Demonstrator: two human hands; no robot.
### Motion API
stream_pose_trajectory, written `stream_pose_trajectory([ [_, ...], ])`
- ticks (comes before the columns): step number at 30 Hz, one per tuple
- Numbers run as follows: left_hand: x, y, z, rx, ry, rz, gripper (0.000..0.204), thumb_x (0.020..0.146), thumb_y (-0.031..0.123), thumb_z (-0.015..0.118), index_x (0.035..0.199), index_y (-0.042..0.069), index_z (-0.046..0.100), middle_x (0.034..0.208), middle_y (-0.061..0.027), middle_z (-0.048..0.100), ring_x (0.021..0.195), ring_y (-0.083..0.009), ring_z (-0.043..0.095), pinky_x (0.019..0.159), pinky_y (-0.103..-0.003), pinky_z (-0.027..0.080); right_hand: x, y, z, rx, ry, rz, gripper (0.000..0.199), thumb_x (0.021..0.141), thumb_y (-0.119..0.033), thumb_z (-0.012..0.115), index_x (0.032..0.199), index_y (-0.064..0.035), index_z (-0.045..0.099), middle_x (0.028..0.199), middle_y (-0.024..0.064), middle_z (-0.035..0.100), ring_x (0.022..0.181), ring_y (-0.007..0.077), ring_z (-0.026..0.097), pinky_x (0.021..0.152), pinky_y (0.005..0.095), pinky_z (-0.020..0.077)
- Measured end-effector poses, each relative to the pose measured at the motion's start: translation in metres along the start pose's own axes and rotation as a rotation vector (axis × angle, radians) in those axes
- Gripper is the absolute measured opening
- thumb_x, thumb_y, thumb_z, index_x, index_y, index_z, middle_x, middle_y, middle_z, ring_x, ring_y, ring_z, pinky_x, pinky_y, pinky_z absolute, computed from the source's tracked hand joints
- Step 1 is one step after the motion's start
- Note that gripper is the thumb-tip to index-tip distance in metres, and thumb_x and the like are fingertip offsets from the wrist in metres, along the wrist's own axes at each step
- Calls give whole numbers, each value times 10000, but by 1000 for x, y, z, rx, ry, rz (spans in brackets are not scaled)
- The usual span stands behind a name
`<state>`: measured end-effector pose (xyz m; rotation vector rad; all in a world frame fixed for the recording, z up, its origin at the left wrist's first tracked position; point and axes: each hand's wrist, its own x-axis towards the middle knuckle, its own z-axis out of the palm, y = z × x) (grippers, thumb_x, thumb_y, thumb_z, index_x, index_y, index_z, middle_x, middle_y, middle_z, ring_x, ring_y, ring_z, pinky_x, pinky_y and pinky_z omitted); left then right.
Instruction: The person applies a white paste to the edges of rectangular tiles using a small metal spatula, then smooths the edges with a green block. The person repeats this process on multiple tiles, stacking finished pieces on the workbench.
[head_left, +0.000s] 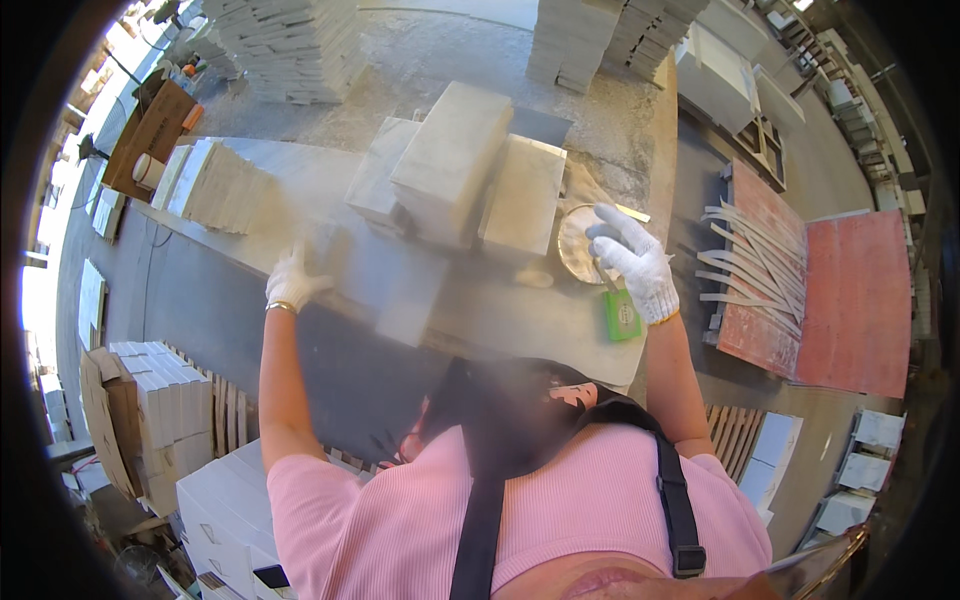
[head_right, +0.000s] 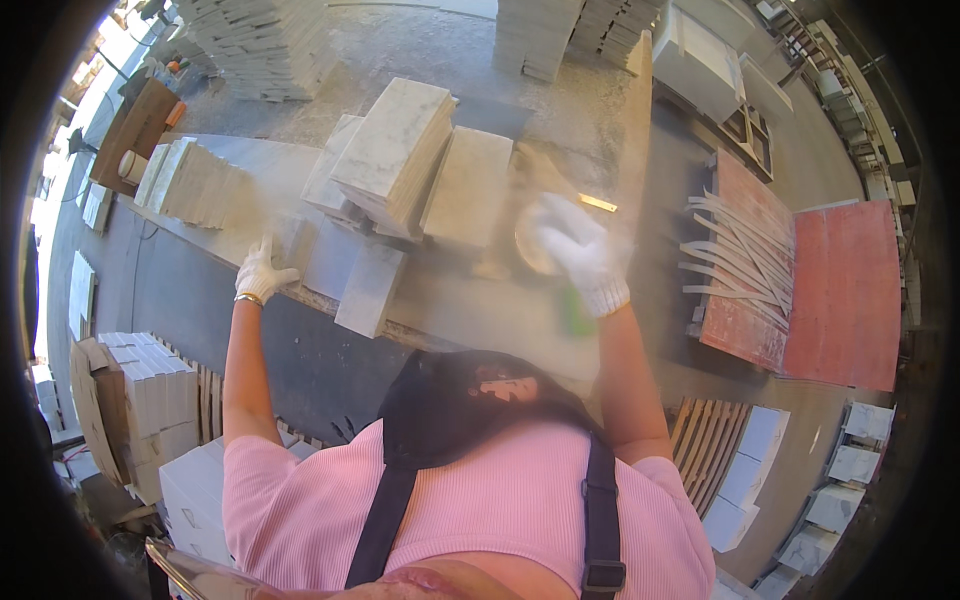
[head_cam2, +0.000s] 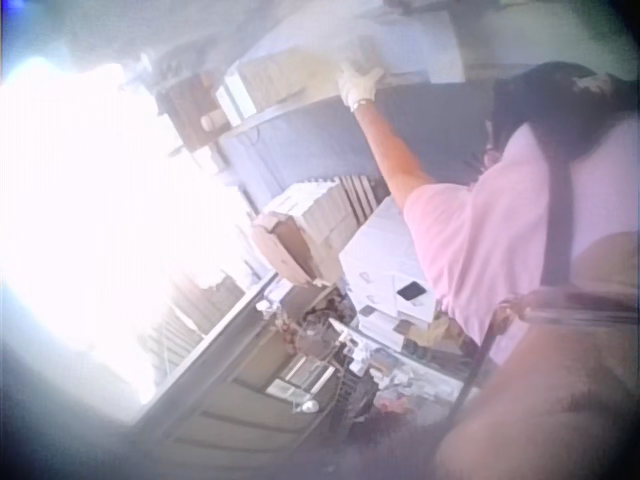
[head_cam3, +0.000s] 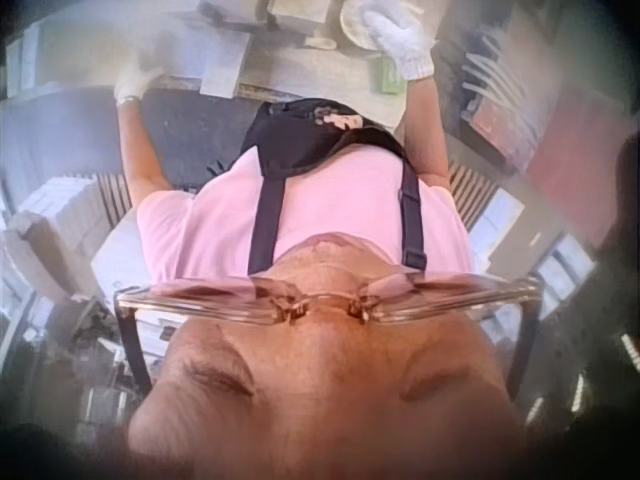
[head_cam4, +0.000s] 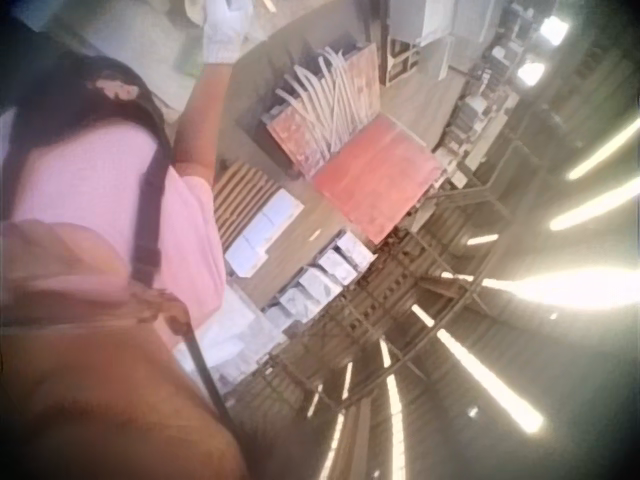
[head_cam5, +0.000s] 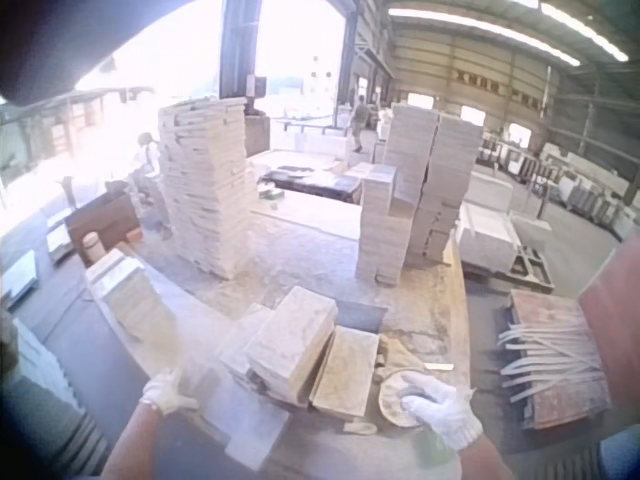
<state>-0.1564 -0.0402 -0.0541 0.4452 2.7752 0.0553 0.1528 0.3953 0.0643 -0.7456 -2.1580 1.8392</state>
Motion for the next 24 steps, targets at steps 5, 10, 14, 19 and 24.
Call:
stream_pose_trajectory([
  [5,-26,25,3,-189,448,114,808,762,370,796,1469,134,484,1357,-191,591,1174,-391,613,985,-463,510,56,-24,18,-91,63,-243,464,987,-164,653,1427,-45,567,1325,88,642,1247,184,574,1061,301,440],
  [10,-101,98,-14,-1004,292,153,450,935,202,694,1335,6,629,1176,-134,701,984,-189,683,871,-308,539,101,-15,31,-355,-37,-278,510,1004,-305,611,1461,-93,533,1419,120,575,1345,219,504,1130,323,376],
  [14,-142,164,-34,-1395,-91,223,550,942,173,672,1436,-20,524,1180,-128,693,932,-145,675,820,-282,545,108,0,33,-282,-48,-241,537,985,-370,624,1451,-116,546,1428,136,564,1333,241,523,1116,330,393],
  [19,-143,226,-46,-1480,-289,310,646,940,139,655,1518,-11,409,1211,-138,667,950,-153,662,819,-289,547,100,-13,27,-275,-92,-179,485,981,-205,663,1428,-54,556,1365,89,622,1195,167,589,1040,300,452],
  [24,-141,241,-38,-1683,-348,308,645,930,124,674,1501,-28,415,1225,-149,648,957,-163,664,821,-307,555,69,-30,22,-199,-47,71,491,927,-154,703,1390,-39,586,1216,70,679,1011,119,631,826,254,510],
])
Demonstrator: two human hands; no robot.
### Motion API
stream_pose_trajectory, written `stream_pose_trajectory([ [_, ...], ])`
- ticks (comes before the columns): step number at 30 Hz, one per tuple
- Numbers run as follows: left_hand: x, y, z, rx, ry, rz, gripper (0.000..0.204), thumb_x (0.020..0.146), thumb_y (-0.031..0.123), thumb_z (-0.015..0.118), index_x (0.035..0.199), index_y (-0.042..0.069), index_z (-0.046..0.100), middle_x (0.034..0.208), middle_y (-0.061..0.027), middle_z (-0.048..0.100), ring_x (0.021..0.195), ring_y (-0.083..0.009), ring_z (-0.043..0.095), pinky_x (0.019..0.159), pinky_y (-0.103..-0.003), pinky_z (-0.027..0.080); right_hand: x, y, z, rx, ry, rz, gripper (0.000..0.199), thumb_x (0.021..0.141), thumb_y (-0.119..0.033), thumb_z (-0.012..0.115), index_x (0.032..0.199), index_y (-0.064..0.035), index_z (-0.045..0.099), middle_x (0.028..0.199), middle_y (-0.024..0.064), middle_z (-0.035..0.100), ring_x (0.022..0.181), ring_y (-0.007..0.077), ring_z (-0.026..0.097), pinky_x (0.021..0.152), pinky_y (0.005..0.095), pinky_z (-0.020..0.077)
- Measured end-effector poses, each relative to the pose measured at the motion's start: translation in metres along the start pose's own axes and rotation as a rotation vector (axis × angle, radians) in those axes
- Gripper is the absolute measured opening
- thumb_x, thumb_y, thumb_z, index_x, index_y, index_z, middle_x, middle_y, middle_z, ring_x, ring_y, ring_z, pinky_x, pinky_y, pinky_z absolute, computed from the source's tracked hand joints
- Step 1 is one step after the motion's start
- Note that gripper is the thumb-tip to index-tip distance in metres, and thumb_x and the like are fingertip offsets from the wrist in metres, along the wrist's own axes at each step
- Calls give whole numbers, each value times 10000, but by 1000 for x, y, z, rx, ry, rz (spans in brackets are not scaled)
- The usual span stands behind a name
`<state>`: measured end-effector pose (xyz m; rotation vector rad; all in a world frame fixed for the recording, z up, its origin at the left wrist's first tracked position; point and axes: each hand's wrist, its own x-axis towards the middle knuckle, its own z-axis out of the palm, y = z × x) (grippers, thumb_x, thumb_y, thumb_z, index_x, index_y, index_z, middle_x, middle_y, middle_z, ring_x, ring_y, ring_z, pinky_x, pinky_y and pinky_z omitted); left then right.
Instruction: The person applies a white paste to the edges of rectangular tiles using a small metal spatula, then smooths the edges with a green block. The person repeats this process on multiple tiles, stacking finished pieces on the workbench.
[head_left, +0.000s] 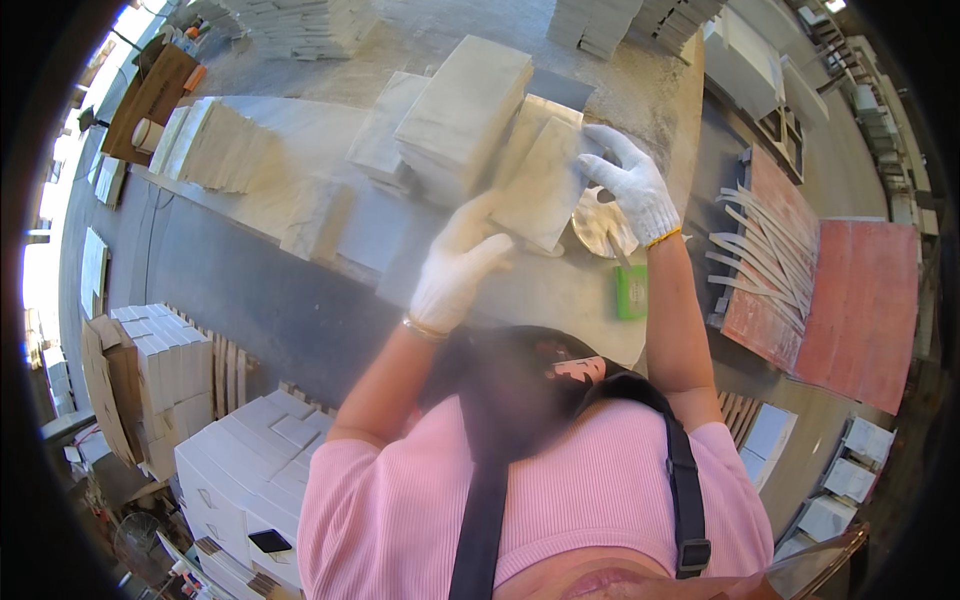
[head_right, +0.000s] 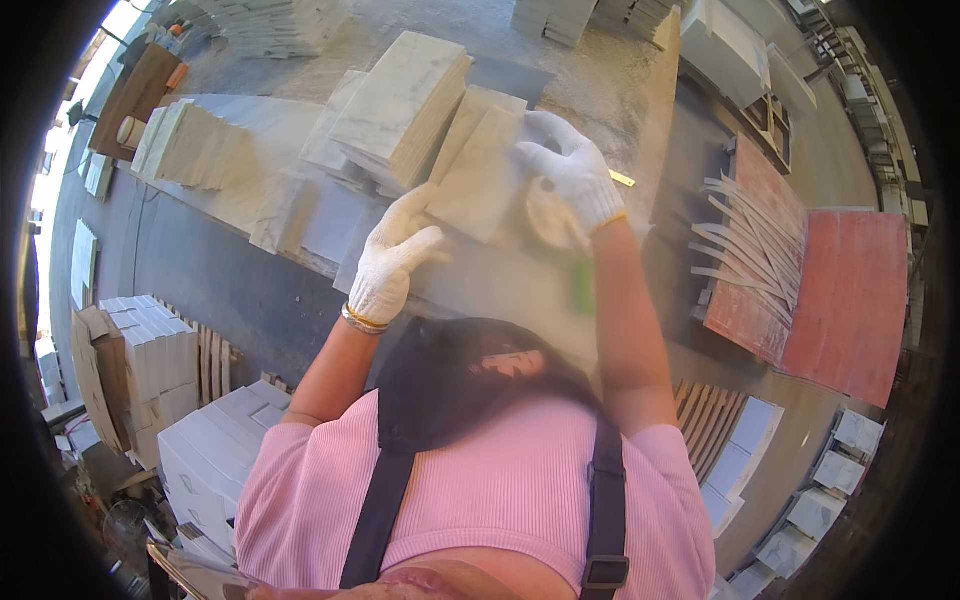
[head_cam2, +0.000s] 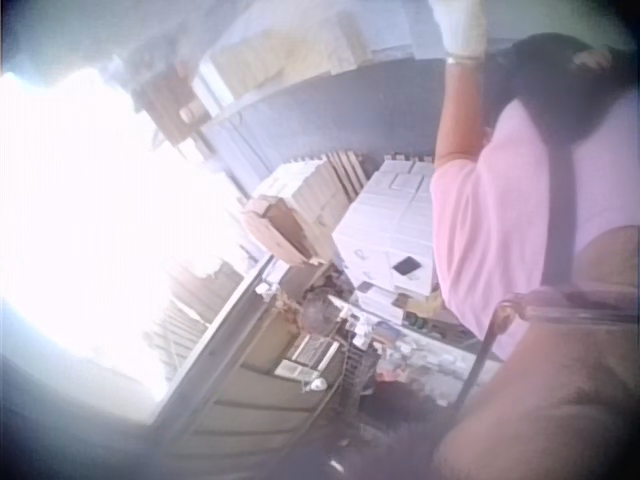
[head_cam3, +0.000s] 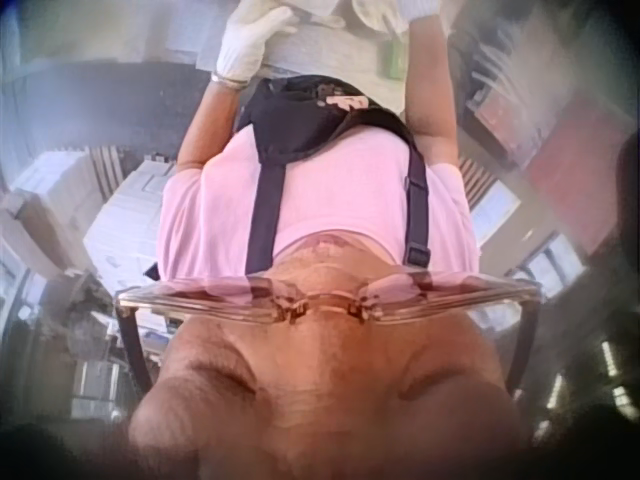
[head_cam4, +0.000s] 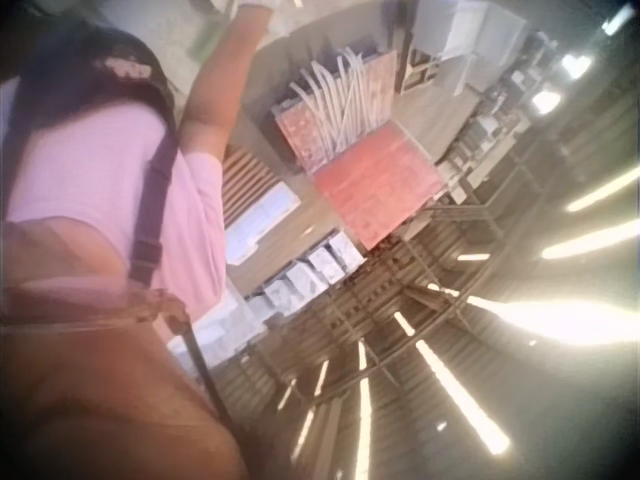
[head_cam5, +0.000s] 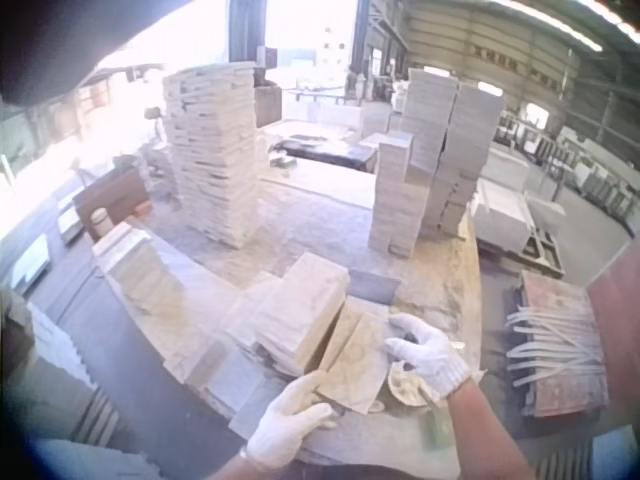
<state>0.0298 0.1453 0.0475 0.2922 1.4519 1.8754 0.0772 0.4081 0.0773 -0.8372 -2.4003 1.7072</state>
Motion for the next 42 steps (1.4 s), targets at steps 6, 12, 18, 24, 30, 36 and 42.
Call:
stream_pose_trajectory([
  [6,-19,-19,9,-209,-122,-216,606,958,188,651,1481,-29,436,1248,-143,644,1006,-220,686,813,-326,572,-43,10,5,445,32,-35,377,925,-117,696,1271,26,648,1040,62,722,866,95,655,695,253,522],
  [12,-12,-28,21,-292,-302,-241,577,1037,371,523,1462,-17,477,1319,-120,626,1093,-205,656,909,-329,533,-65,6,9,504,156,-28,339,943,-99,668,1257,27,658,1023,61,725,840,96,662,734,230,520],
  [18,-1,-28,30,-249,-336,-236,514,1013,315,616,1402,-14,555,1246,-61,662,1106,-137,602,952,-302,471,-79,17,9,527,76,2,478,962,-124,647,1413,4,555,1321,79,635,1193,166,583,1019,309,461],
  [24,-2,-32,27,-278,-312,-194,559,986,326,669,1417,-8,547,1272,-57,655,1110,-146,606,962,-306,469,-118,49,12,591,-62,-18,757,822,-105,779,1488,37,448,1342,103,604,1161,184,581,1002,311,461],
  [30,-1,-39,26,-255,-380,-201,578,986,359,665,1428,7,540,1279,-57,648,1120,-151,606,958,-321,480,-152,51,-7,471,-267,150,808,750,-190,847,1435,61,501,1209,105,666,1010,182,636,870,302,508],
  [36,2,-39,31,-220,-489,-226,573,1010,361,620,1432,-16,529,1317,-79,635,1188,-180,601,1025,-349,477,-145,37,-10,411,-166,55,576,897,-377,689,1263,63,626,909,72,681,685,131,596,622,255,472],
  [42,15,-40,34,-293,-343,-370,593,1062,486,483,1349,-24,582,1216,-65,672,1062,-144,642,911,-296,517,-141,29,0,483,-66,105,402,930,-192,662,1257,41,649,975,42,692,805,112,621,694,267,492],
])
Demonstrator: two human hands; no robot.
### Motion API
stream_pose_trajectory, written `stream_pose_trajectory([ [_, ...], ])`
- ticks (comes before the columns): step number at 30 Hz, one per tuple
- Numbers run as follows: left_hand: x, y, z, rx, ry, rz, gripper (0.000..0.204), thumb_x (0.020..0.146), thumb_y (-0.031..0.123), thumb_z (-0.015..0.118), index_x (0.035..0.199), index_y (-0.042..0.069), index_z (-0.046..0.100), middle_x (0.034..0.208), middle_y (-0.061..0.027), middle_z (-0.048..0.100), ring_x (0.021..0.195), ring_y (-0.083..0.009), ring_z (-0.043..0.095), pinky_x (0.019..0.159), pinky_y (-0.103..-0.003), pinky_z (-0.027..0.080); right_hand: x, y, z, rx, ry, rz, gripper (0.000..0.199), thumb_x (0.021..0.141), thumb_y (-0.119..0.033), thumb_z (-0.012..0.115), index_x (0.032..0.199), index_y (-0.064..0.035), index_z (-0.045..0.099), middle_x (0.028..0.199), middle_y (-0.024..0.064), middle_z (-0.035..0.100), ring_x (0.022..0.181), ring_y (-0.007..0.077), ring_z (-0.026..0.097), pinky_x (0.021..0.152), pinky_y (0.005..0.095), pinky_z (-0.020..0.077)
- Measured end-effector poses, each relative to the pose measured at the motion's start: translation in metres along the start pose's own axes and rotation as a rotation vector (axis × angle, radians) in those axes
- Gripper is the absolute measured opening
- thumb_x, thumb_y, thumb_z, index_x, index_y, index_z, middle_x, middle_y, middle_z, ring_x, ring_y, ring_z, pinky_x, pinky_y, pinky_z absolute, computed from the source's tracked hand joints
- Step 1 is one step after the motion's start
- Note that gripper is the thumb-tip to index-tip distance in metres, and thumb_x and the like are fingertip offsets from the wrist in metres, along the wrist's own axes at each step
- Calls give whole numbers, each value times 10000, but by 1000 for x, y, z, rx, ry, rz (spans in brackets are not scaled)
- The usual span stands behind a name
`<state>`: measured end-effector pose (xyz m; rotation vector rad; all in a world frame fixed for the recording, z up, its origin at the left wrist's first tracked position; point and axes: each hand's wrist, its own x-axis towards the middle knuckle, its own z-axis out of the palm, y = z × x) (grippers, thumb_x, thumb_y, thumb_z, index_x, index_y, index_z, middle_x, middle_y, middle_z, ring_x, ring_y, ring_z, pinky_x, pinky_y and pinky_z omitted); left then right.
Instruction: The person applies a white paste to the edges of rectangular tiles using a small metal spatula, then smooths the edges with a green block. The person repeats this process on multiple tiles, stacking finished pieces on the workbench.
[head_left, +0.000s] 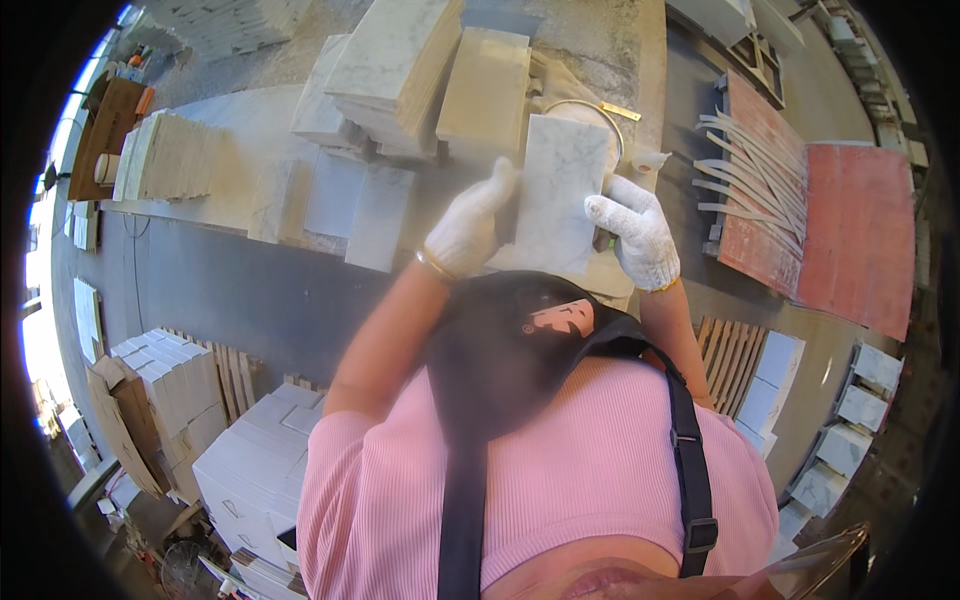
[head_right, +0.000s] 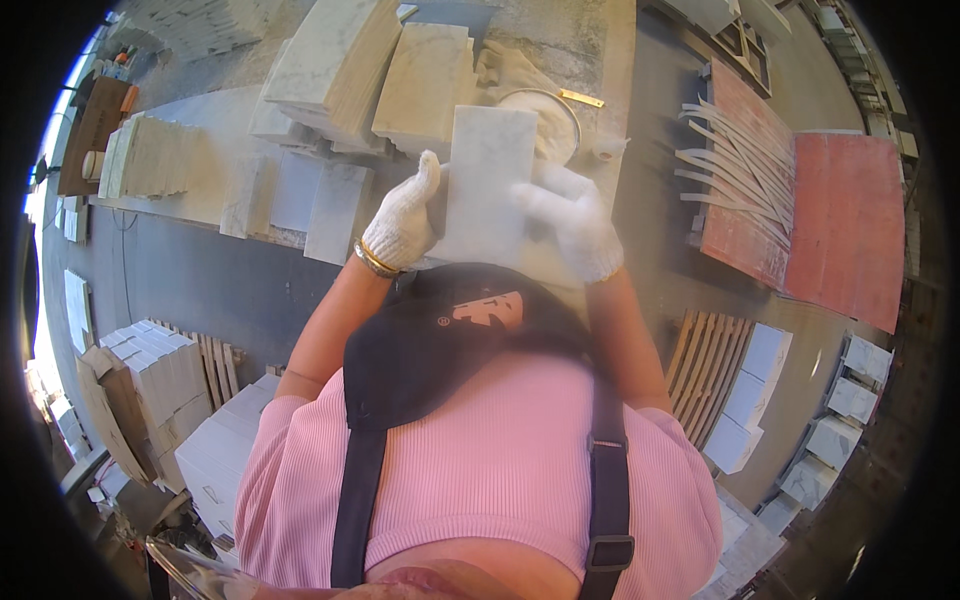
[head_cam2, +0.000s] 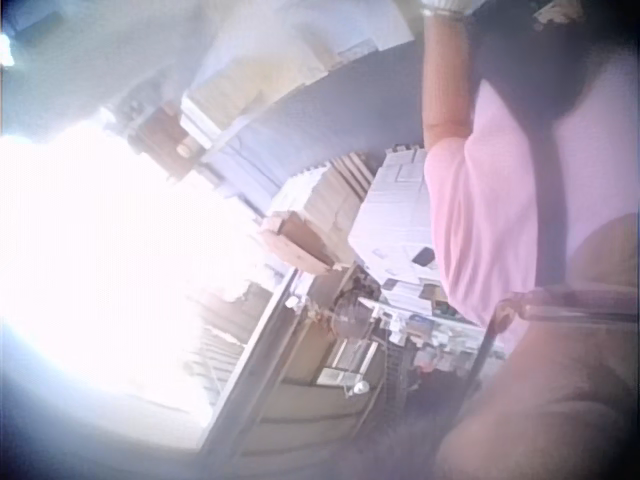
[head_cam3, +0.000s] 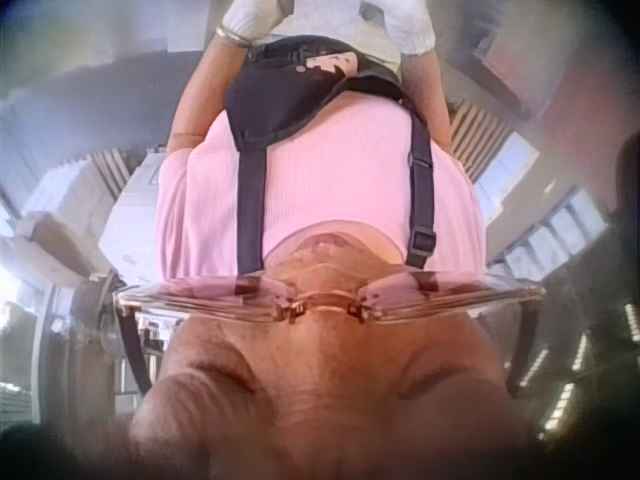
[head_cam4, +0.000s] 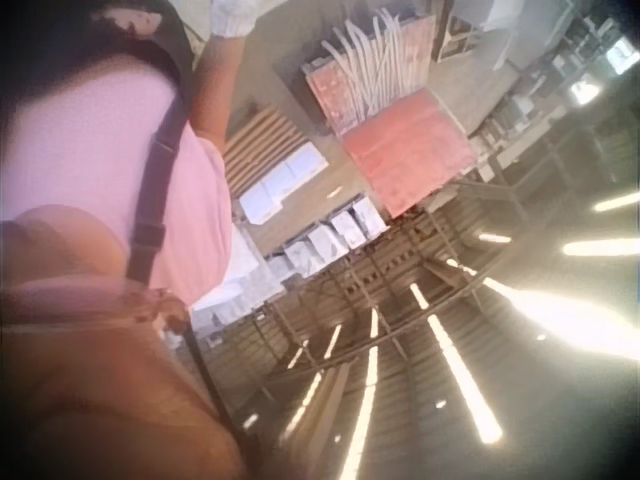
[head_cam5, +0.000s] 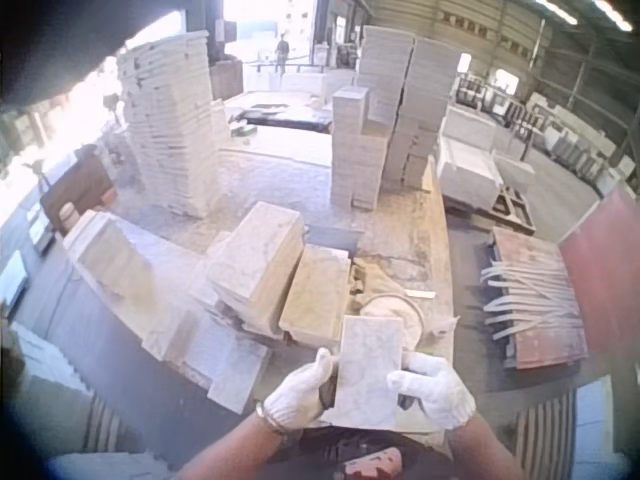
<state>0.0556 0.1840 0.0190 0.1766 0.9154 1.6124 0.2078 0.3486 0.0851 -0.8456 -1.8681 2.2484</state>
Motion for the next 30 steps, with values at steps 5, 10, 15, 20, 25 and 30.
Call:
stream_pose_trajectory([
  [5,14,6,5,-178,-70,-15,589,1057,482,496,1344,-24,584,1248,-85,666,1114,-174,638,975,-335,504,-1,-1,1,-20,63,73,367,947,-101,637,1280,54,634,1129,70,691,986,145,654,869,301,524],
  [10,14,5,4,-126,-168,14,525,1038,410,572,1347,-14,582,1283,-91,651,1143,-203,630,1028,-350,491,-1,2,-1,125,55,-23,343,956,-99,622,1263,55,638,1139,70,688,1016,138,641,908,296,501],
  [15,-6,0,-3,17,-140,-71,550,979,366,665,1369,-11,571,1241,-101,670,1092,-192,648,903,-363,558,0,4,-5,164,73,-45,347,960,-105,614,1267,56,636,1152,79,689,1047,144,634,942,300,487],
  [20,-39,5,-14,128,-149,-100,660,895,261,745,1456,14,501,1189,-90,671,938,-157,671,824,-281,543,6,6,-6,88,85,-31,346,963,-117,619,1266,49,639,1127,66,691,999,131,628,891,291,488],
  [25,-69,7,-21,165,-17,85,845,836,361,813,1508,9,440,1291,-125,659,1058,-177,668,858,-307,545,9,9,11,57,46,-37,353,958,-129,643,1272,32,644,1077,43,694,874,103,614,771,267,484],
  [30,-87,-3,-28,127,151,292,716,908,279,755,1484,-25,459,1368,-120,618,1178,-191,610,1002,-336,480,13,14,47,-79,-68,-26,311,936,-148,677,1181,44,662,909,68,688,717,122,617,658,256,488],
])
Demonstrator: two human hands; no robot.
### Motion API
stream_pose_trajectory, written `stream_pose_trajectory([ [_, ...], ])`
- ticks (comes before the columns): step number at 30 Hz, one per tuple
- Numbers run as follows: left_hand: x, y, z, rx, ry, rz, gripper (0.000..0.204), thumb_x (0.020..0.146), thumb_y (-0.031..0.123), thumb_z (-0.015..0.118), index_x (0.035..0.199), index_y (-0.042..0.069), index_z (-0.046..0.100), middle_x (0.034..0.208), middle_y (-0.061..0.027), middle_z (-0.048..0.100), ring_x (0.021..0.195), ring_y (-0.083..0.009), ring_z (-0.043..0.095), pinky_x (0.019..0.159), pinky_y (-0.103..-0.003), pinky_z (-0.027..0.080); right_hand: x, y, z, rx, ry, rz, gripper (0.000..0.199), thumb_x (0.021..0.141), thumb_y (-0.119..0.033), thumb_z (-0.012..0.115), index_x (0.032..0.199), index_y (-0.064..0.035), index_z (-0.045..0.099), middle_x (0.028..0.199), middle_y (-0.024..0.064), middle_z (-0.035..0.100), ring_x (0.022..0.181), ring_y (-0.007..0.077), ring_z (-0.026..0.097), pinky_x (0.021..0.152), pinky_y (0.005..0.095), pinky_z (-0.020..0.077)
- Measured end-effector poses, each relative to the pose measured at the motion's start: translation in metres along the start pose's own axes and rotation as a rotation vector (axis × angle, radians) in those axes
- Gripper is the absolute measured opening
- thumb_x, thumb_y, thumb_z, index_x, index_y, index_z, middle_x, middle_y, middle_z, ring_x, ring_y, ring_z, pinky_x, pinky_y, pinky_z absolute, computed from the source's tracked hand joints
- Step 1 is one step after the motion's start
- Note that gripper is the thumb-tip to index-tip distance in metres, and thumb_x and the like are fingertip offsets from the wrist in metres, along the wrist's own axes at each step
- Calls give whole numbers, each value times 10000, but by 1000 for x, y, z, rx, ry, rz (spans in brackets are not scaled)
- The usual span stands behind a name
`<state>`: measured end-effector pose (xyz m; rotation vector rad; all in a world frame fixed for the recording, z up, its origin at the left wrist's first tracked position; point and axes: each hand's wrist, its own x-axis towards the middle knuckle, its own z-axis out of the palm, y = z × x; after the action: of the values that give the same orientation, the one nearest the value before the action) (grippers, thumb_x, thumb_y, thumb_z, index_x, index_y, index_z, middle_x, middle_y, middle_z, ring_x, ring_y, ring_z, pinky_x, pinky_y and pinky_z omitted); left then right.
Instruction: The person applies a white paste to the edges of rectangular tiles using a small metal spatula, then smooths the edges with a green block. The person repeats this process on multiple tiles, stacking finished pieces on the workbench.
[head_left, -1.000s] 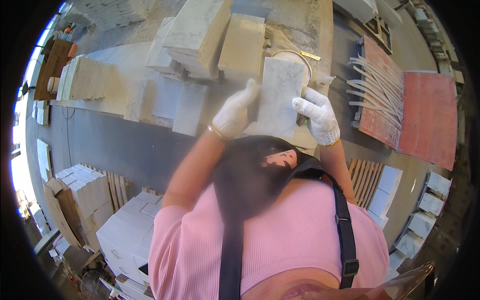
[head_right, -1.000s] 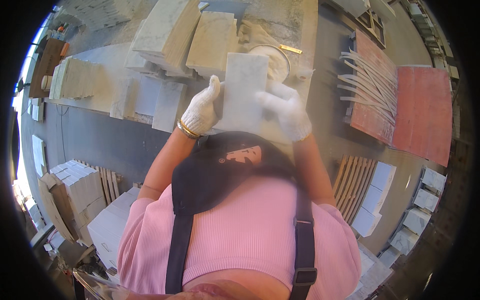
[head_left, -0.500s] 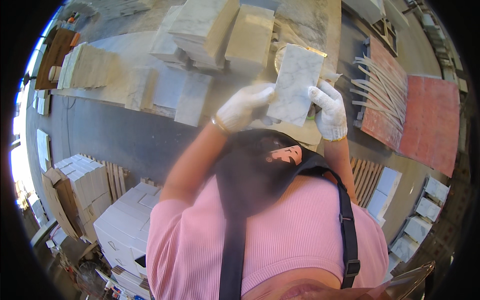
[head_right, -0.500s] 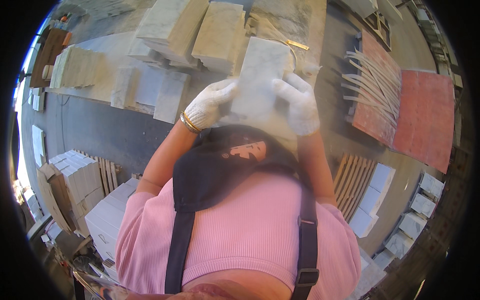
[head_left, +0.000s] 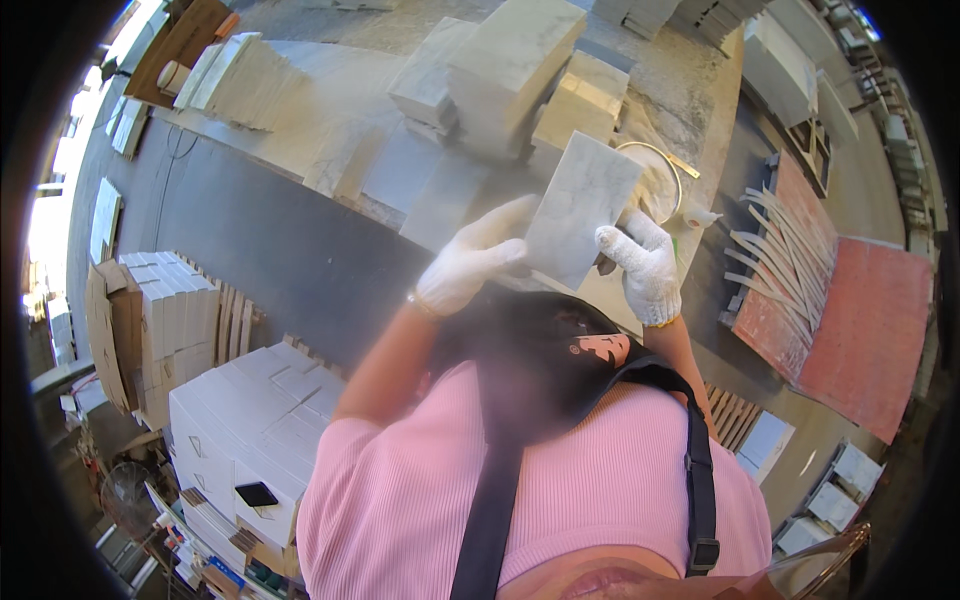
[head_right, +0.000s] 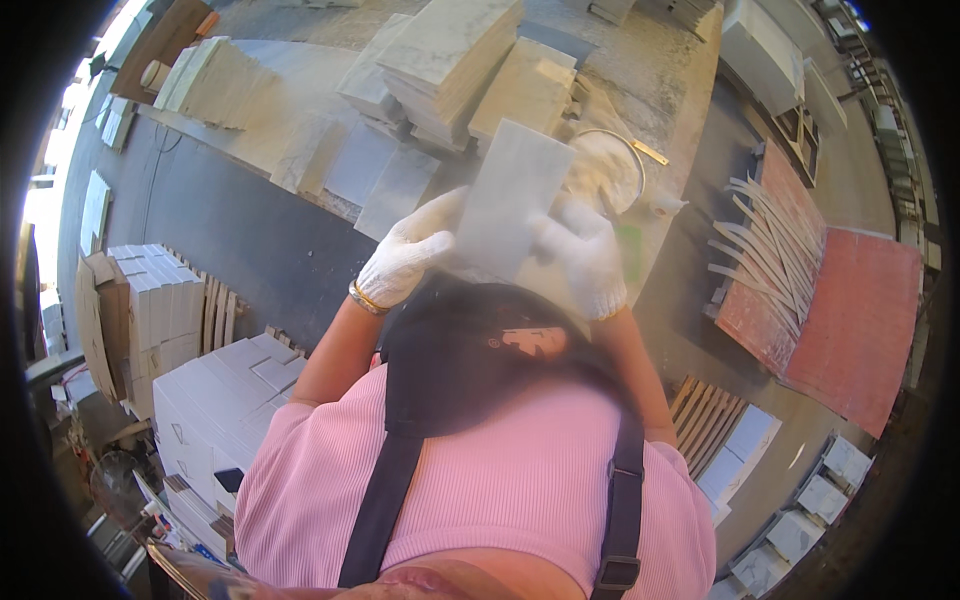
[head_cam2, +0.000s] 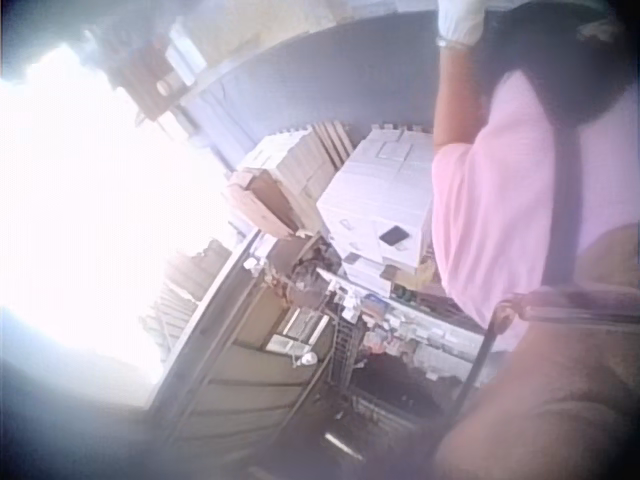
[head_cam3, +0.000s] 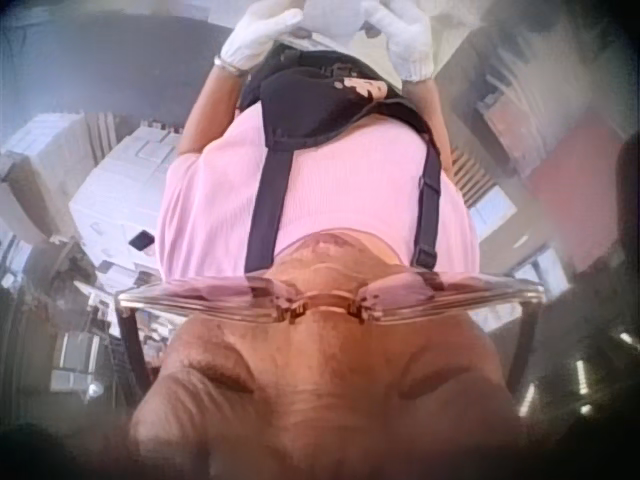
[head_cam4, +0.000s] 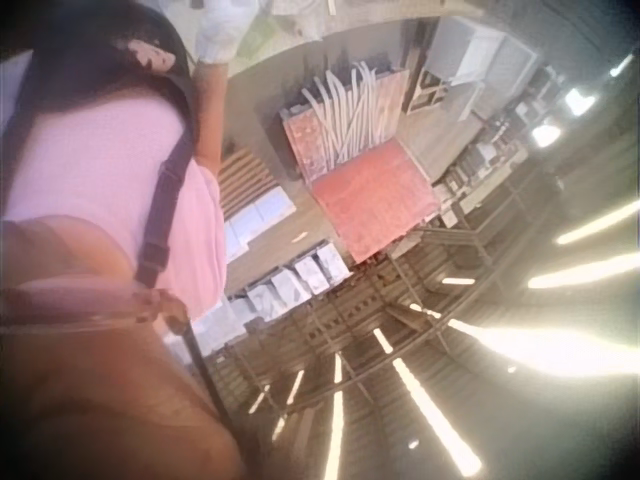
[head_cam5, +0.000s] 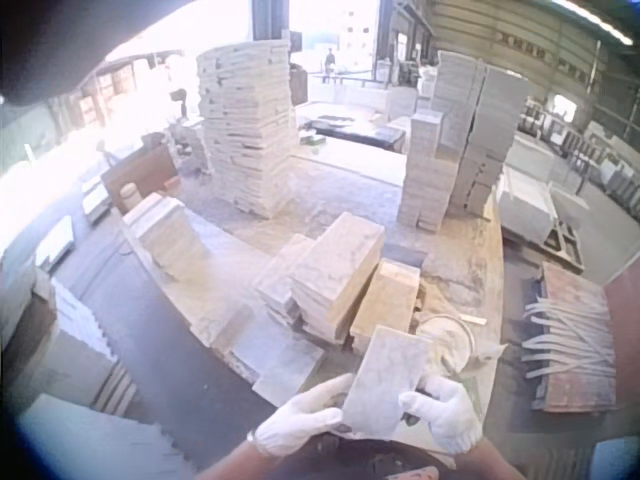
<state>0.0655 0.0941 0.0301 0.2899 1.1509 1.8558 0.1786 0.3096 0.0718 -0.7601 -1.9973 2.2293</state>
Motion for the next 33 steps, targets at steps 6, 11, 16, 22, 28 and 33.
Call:
stream_pose_trajectory([
  [6,-29,-6,-25,91,248,27,523,951,196,671,1403,-40,555,1356,-105,629,1214,-172,582,1047,-320,443,17,20,33,-221,-279,-35,422,941,-199,700,1296,18,635,982,66,713,797,121,665,663,255,512],
  [11,-42,4,-78,303,357,51,476,950,178,661,1367,-41,596,1278,-85,675,1160,-152,607,1033,-309,450,23,33,26,-246,-316,68,439,947,-214,690,1346,-45,619,1047,57,714,827,103,661,680,238,511],
  [16,-19,6,-113,482,455,-81,502,939,235,649,1368,-21,603,1223,-73,695,1076,-150,639,955,-304,498,22,35,17,-244,-312,91,448,945,-222,691,1350,-46,616,1071,67,718,823,108,663,685,237,513],
  [22,-11,10,-114,1066,503,0,525,913,369,640,1349,76,631,1185,-134,712,1017,-242,690,904,-350,524,18,40,8,-207,-267,119,439,949,-207,684,1348,-40,613,1075,78,720,838,116,669,693,240,516],
  [28,-12,24,-108,1467,687,45,607,864,472,677,1326,83,620,1279,-139,659,1106,-313,659,965,-395,505,12,47,-5,-133,-210,155,442,954,-188,671,1355,-15,602,1063,92,718,853,125,675,702,239,515],
  [33,-17,6,-99,1522,651,89,789,793,508,731,1433,100,515,1403,-180,569,1178,-356,623,1000,-428,493,12,57,-12,-171,-170,175,450,955,-184,668,1360,-2,592,1065,99,717,856,130,679,705,243,517],
])
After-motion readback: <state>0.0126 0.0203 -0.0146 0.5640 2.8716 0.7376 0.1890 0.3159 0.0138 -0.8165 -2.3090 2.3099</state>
